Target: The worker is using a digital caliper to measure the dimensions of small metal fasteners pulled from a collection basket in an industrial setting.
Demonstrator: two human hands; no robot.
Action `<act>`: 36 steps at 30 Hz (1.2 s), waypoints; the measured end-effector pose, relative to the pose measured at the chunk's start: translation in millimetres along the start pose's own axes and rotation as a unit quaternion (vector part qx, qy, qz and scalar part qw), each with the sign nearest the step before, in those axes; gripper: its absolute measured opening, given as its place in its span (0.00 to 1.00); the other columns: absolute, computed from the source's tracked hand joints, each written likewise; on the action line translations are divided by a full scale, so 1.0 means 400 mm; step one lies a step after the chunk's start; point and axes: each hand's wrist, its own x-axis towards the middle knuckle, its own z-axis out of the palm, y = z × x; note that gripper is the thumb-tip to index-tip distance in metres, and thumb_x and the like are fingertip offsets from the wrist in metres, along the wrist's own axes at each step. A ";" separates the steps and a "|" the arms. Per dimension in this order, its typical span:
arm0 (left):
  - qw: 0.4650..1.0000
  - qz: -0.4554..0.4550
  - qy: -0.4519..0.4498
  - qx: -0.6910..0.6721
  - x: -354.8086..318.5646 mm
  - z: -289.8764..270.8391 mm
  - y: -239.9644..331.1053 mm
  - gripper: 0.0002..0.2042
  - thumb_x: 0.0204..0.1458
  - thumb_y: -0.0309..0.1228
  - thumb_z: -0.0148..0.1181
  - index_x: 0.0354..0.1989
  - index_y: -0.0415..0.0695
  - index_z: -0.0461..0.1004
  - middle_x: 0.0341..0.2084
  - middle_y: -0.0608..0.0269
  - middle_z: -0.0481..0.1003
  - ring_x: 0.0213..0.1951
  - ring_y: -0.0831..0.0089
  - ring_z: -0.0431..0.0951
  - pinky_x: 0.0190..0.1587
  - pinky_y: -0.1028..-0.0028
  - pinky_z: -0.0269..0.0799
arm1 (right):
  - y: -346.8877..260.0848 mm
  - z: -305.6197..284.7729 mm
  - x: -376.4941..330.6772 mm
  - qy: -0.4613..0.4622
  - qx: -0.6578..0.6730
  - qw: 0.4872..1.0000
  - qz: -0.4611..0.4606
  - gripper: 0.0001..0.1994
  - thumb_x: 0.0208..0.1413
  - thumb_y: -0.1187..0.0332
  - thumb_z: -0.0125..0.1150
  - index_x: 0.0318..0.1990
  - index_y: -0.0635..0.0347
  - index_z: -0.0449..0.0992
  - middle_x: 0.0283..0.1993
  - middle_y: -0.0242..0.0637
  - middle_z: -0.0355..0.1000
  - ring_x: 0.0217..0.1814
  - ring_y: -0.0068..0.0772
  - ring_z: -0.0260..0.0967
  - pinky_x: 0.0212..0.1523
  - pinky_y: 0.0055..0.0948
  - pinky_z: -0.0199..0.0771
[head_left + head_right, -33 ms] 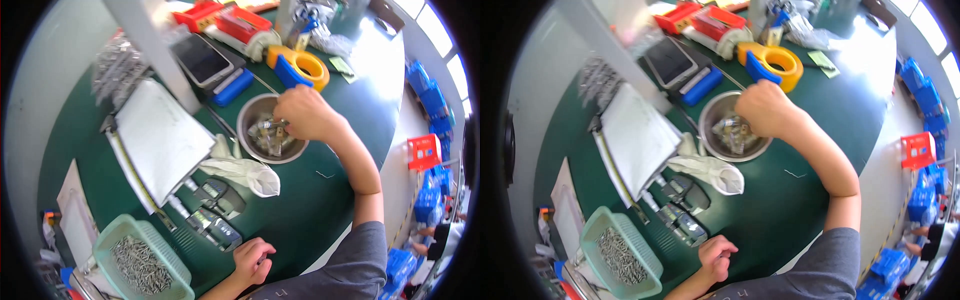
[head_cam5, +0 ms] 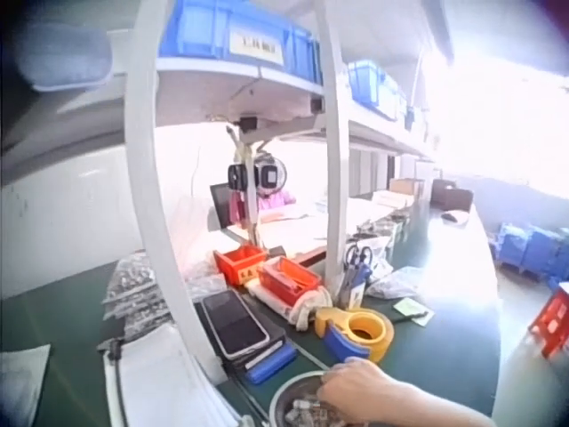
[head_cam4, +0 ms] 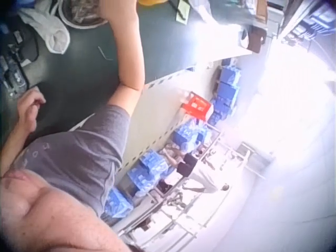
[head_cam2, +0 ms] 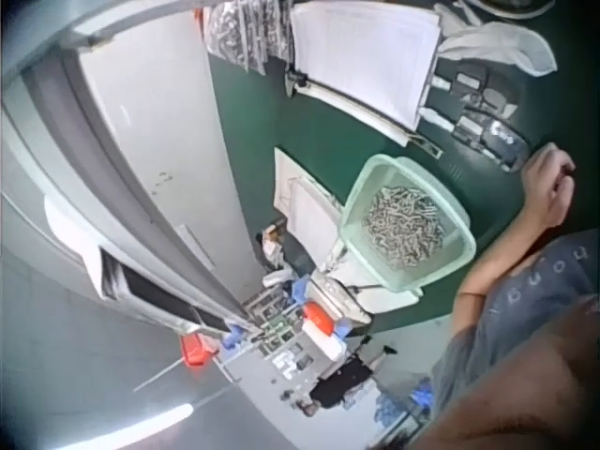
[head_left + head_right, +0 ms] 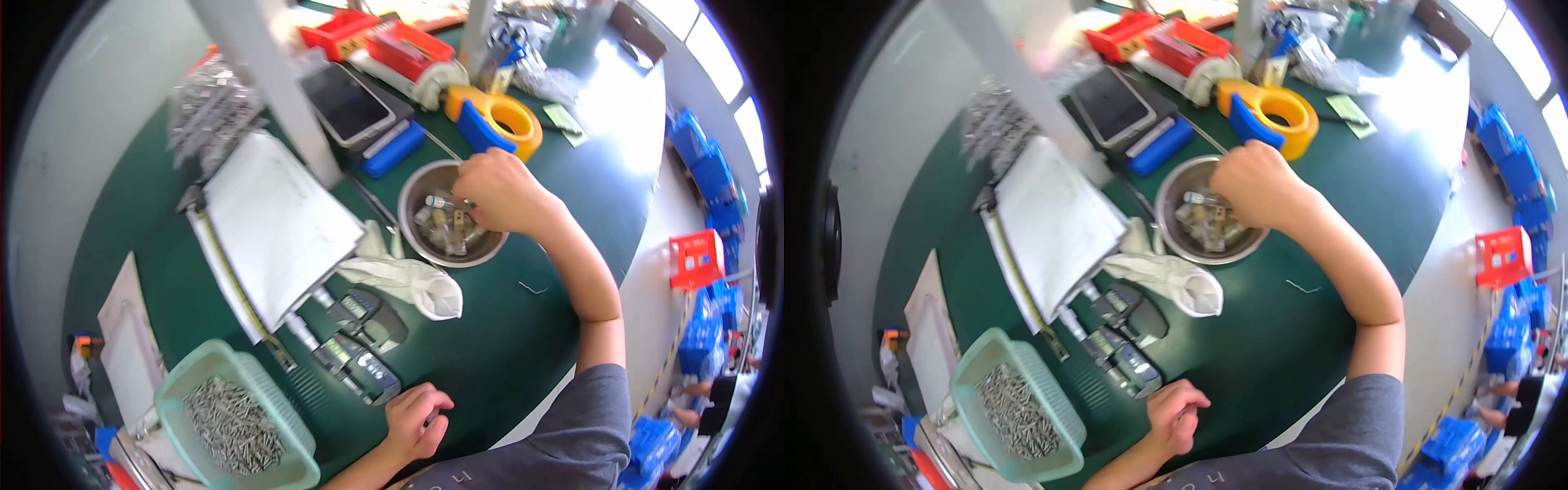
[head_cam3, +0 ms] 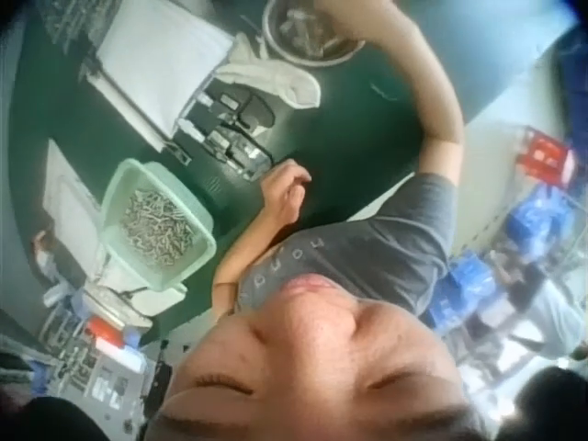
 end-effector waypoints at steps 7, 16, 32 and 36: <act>0.999 -0.011 0.036 0.023 -0.026 0.008 -0.006 0.04 0.43 0.27 0.48 0.21 0.40 0.67 0.15 0.63 0.64 0.15 0.75 0.64 0.19 0.76 0.57 | -0.067 -0.040 -0.073 0.133 0.137 0.981 0.044 0.07 0.32 0.70 0.55 0.24 0.58 0.71 0.24 0.38 0.69 0.29 0.42 0.68 0.31 0.36 0.66; 0.871 -0.114 0.013 -0.478 -0.083 -0.110 0.154 0.15 0.50 0.40 0.36 0.38 0.42 0.60 0.21 0.67 0.61 0.23 0.82 0.61 0.23 0.80 0.62 | -0.397 -0.096 -0.248 0.210 0.568 0.775 -0.181 0.07 0.44 0.77 0.54 0.33 0.66 0.73 0.32 0.35 0.67 0.33 0.24 0.63 0.34 0.21 0.63; 0.965 0.049 0.147 -0.211 -0.288 -0.303 0.268 0.08 0.54 0.29 0.47 0.40 0.40 0.61 0.24 0.70 0.64 0.22 0.87 0.60 0.22 0.86 0.58 | -0.746 -0.215 -0.267 0.308 0.426 0.822 -0.218 0.06 0.41 0.79 0.55 0.30 0.62 0.72 0.21 0.32 0.63 0.17 0.21 0.59 0.17 0.19 0.58; 0.967 0.071 0.180 -0.165 -0.298 -0.328 0.274 0.09 0.53 0.28 0.47 0.41 0.40 0.61 0.25 0.71 0.63 0.25 0.88 0.60 0.24 0.86 0.57 | -0.761 -0.227 -0.250 0.337 0.411 0.819 -0.217 0.04 0.42 0.78 0.56 0.29 0.62 0.72 0.22 0.32 0.65 0.18 0.20 0.60 0.18 0.19 0.58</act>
